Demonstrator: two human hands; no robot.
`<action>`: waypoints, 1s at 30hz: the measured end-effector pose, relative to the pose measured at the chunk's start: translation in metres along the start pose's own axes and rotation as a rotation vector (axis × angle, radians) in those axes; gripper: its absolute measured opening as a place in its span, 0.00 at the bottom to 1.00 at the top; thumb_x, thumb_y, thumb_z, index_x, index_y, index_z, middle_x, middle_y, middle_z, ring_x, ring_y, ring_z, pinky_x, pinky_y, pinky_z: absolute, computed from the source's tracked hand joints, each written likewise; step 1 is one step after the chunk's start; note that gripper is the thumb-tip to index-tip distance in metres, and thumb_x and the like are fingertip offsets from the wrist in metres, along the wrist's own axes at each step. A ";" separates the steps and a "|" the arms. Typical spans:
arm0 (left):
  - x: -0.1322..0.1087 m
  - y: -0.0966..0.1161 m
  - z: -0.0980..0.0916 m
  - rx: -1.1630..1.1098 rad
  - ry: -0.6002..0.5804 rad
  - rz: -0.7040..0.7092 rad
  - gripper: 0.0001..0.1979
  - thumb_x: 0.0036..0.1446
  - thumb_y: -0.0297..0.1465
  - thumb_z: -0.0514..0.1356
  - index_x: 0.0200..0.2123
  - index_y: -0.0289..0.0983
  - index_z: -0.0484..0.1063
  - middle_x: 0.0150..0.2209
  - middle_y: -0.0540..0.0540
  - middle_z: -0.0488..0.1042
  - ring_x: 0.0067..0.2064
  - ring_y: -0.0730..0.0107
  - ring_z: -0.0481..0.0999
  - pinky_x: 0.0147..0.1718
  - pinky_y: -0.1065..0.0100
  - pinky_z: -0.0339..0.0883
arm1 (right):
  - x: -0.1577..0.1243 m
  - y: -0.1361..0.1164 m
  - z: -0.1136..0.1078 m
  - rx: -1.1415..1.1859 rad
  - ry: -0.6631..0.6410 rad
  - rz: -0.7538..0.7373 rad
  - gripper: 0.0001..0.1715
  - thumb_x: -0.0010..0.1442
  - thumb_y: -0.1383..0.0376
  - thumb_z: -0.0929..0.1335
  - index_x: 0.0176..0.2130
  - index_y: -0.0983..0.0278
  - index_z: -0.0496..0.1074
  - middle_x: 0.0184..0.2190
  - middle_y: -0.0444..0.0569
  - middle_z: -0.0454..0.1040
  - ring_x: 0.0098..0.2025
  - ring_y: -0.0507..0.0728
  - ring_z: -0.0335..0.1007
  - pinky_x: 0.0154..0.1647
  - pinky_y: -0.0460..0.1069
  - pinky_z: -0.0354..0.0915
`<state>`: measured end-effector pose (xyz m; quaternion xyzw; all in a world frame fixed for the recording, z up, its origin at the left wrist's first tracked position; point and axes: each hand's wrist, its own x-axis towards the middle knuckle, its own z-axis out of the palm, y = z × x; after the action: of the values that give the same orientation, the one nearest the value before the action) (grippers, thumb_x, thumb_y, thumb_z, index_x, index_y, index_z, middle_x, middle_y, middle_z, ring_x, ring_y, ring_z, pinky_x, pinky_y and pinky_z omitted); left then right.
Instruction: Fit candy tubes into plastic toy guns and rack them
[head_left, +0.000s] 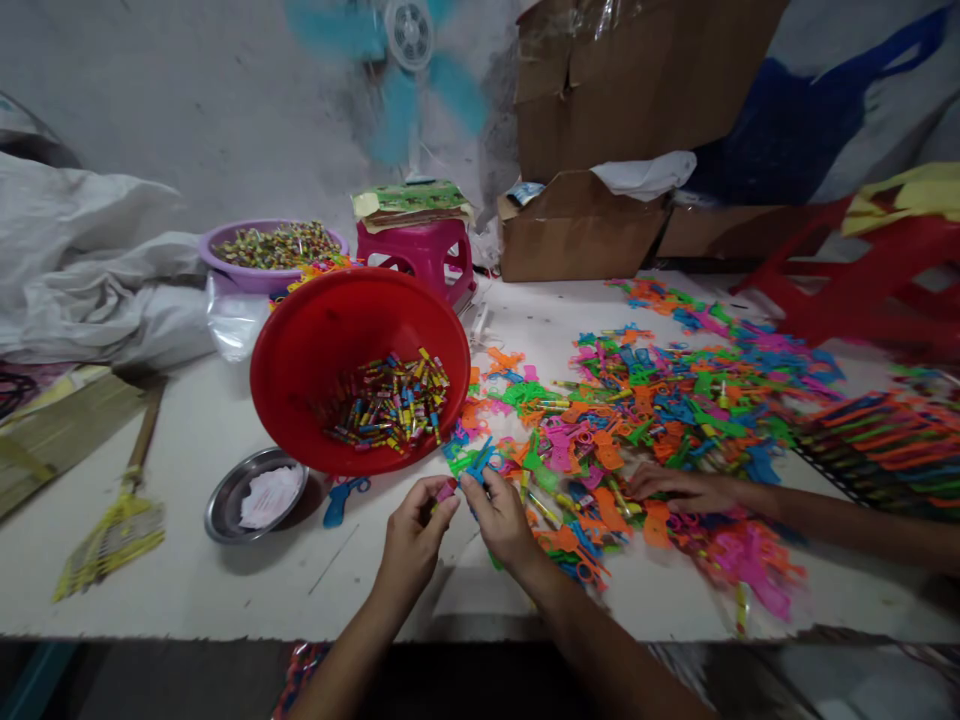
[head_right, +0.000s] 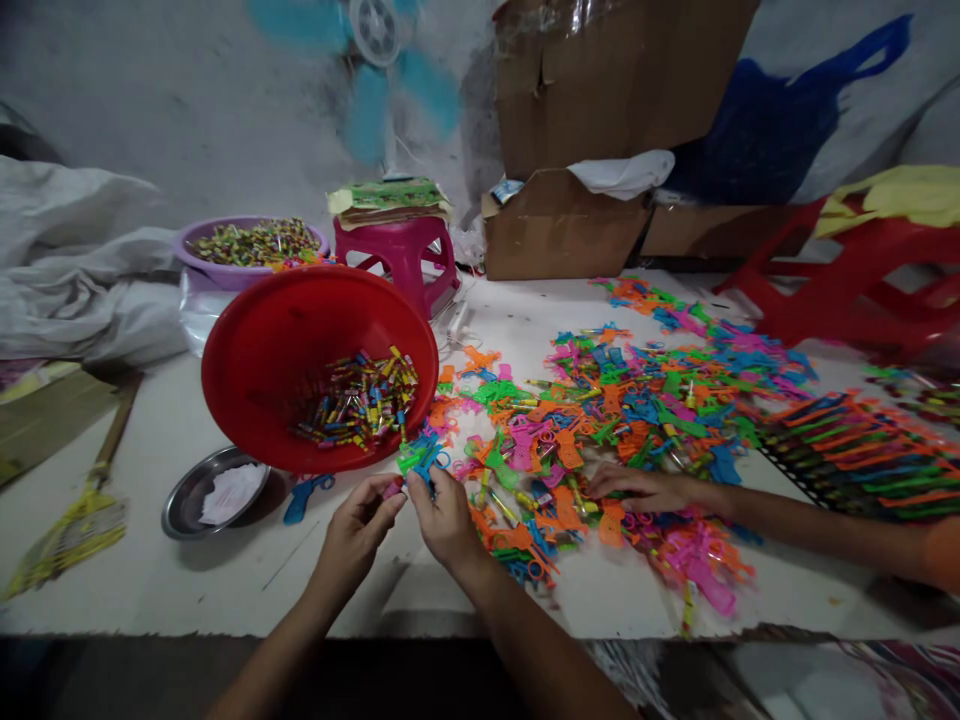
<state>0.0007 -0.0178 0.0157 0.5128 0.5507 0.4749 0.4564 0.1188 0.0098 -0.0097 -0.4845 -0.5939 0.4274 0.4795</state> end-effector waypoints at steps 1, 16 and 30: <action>0.000 0.001 0.000 0.033 0.007 0.025 0.11 0.50 0.36 0.57 0.36 0.37 0.69 0.27 0.51 0.69 0.28 0.73 0.66 0.28 0.72 0.59 | -0.001 -0.001 0.000 -0.011 0.002 -0.004 0.17 0.57 0.56 0.61 0.22 0.63 0.60 0.17 0.40 0.58 0.22 0.49 0.54 0.23 0.44 0.52; -0.001 -0.007 0.011 0.259 -0.080 0.187 0.11 0.54 0.34 0.53 0.37 0.35 0.69 0.32 0.46 0.74 0.32 0.72 0.71 0.33 0.72 0.64 | -0.006 0.003 0.006 -0.252 0.164 -0.035 0.18 0.59 0.56 0.56 0.24 0.63 0.60 0.20 0.43 0.63 0.24 0.51 0.59 0.26 0.45 0.56; 0.098 -0.053 -0.024 1.158 0.257 0.141 0.25 0.53 0.40 0.53 0.52 0.34 0.61 0.42 0.36 0.67 0.44 0.54 0.64 0.42 0.56 0.59 | 0.010 0.045 -0.079 -1.281 0.109 -0.206 0.24 0.56 0.56 0.60 0.50 0.62 0.66 0.51 0.56 0.64 0.54 0.65 0.54 0.51 0.59 0.52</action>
<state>-0.0356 0.0777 -0.0350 0.6519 0.7355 0.1846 -0.0003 0.2037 0.0309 -0.0378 -0.6361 -0.7493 -0.0846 0.1636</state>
